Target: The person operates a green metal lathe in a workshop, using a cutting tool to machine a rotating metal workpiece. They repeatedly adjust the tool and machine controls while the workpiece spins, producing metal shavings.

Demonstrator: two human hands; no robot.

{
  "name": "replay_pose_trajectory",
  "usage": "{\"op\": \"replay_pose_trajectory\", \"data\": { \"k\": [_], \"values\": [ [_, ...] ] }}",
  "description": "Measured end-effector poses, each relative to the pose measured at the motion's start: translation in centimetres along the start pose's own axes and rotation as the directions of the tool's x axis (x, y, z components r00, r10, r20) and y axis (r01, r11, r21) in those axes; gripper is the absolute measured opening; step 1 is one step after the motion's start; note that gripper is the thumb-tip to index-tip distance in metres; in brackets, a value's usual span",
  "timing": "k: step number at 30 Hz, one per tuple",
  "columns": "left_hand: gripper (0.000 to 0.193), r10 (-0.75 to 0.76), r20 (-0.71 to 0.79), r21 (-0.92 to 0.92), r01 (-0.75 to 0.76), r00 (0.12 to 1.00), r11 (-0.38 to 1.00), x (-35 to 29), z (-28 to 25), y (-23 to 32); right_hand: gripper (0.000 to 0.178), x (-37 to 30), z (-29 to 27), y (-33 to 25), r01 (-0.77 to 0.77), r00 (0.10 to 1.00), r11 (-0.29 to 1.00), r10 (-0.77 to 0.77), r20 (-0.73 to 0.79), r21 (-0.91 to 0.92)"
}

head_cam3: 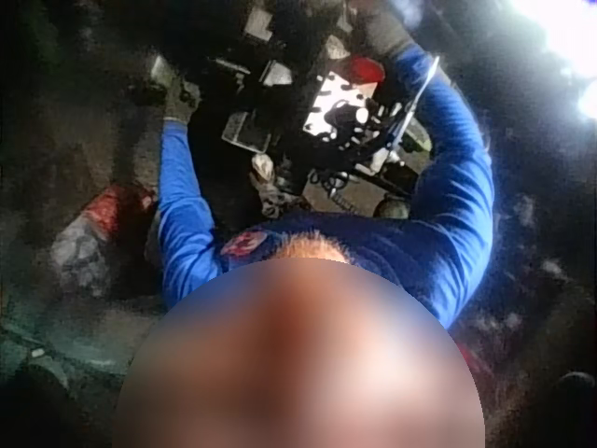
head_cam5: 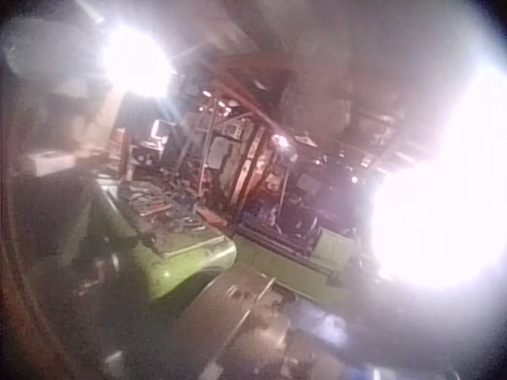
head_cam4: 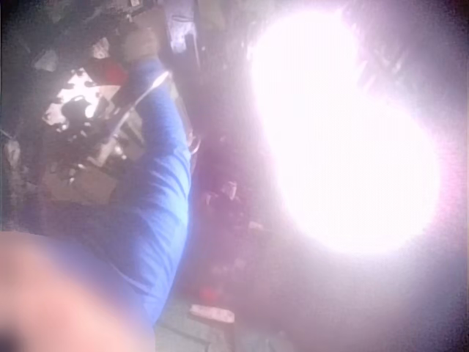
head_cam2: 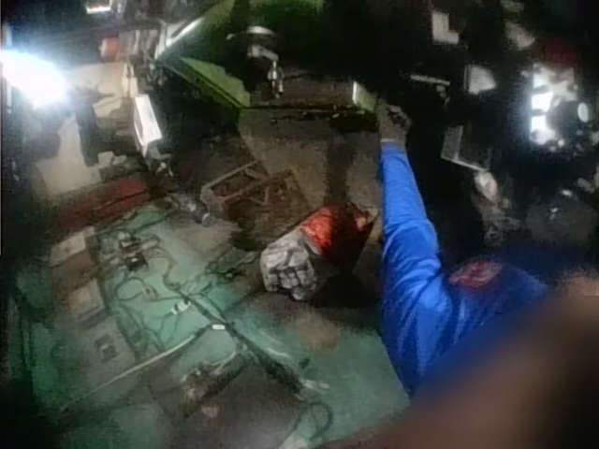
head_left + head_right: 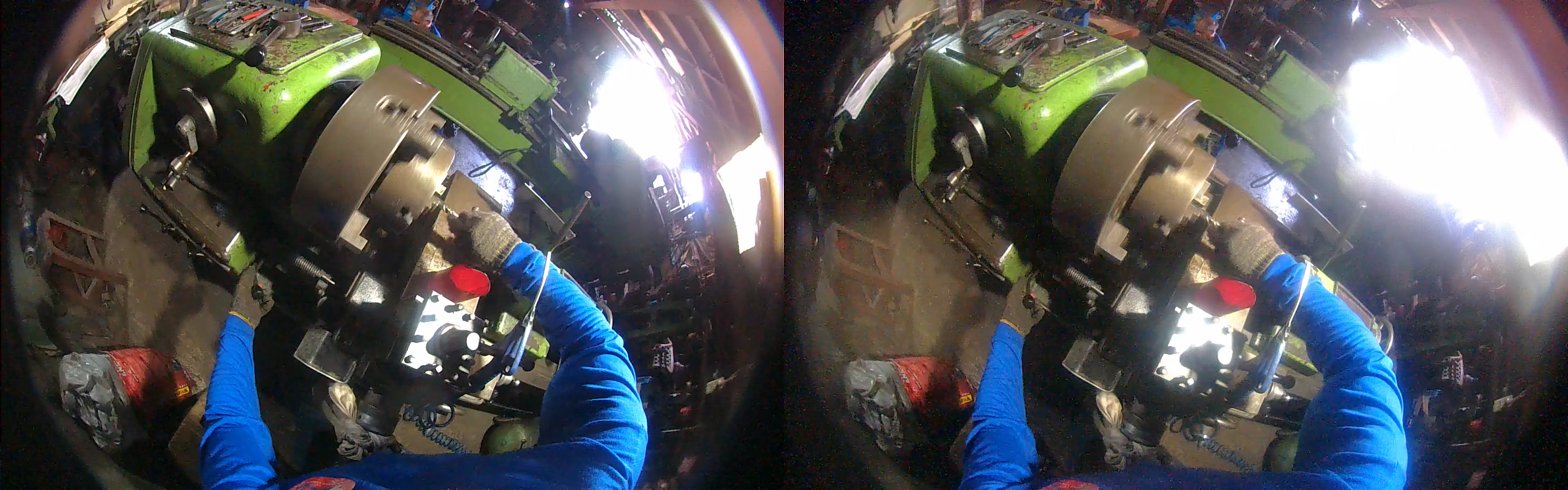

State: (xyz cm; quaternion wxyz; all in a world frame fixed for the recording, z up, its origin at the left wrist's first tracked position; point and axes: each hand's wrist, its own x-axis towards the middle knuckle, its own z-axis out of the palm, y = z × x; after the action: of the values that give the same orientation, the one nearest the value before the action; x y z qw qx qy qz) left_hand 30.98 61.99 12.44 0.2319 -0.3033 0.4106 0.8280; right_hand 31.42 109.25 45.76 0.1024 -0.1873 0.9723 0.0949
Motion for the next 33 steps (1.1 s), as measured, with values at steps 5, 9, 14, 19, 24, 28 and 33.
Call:
{"op": "replay_pose_trajectory", "data": {
  "k": [5, 9, 14, 19, 24, 28, 33],
  "values": [
    [0.038, -0.012, 0.069, -0.017, 0.013, 0.998, 1.0, 0.7, -1.4, -0.3, 0.051, -1.2, -0.3, 1.0, -0.072, 0.944, 0.836, 0.233, -0.233, 0.544],
    [0.046, 0.026, -0.034, 0.042, -0.025, 0.999, 0.999, -0.6, 0.8, 0.3, 0.049, 0.6, 0.8, 2.8, -0.155, 0.885, 0.696, 0.413, -0.214, 0.701],
    [0.054, 0.041, 0.002, -0.015, -0.041, 0.999, 0.999, -0.6, -0.3, -0.1, 0.031, 1.2, -0.3, 3.8, -0.329, 0.88, 0.821, 0.446, -0.165, 0.466],
    [0.059, 0.088, 0.053, 0.064, -0.091, 0.995, 0.994, 0.0, -1.6, -0.8, 0.029, 2.5, -0.4, 4.4, -0.243, 0.797, 0.306, 0.603, 0.01, 0.921],
    [0.065, 0.124, -0.051, 0.128, -0.117, 0.991, 0.985, -2.8, 0.7, -1.0, 0.023, 4.4, 1.7, 11.9, -0.242, 0.885, 0.664, 0.45, -0.12, 0.707],
    [0.061, 0.118, -0.162, 0.12, -0.1, 0.98, 0.988, -1.8, -5.2, -3.3, 0.019, 6.3, 5.0, 14.8, 0.075, 0.928, 0.801, 0.163, -0.336, 0.594],
    [0.055, 0.234, -0.002, 0.986, 0.04, 0.972, -0.161, -7.5, -15.9, -5.0, 0.023, 2.5, 3.9, 21.2, -0.042, 0.953, 0.751, 0.228, -0.199, 0.658]
  ]
}}
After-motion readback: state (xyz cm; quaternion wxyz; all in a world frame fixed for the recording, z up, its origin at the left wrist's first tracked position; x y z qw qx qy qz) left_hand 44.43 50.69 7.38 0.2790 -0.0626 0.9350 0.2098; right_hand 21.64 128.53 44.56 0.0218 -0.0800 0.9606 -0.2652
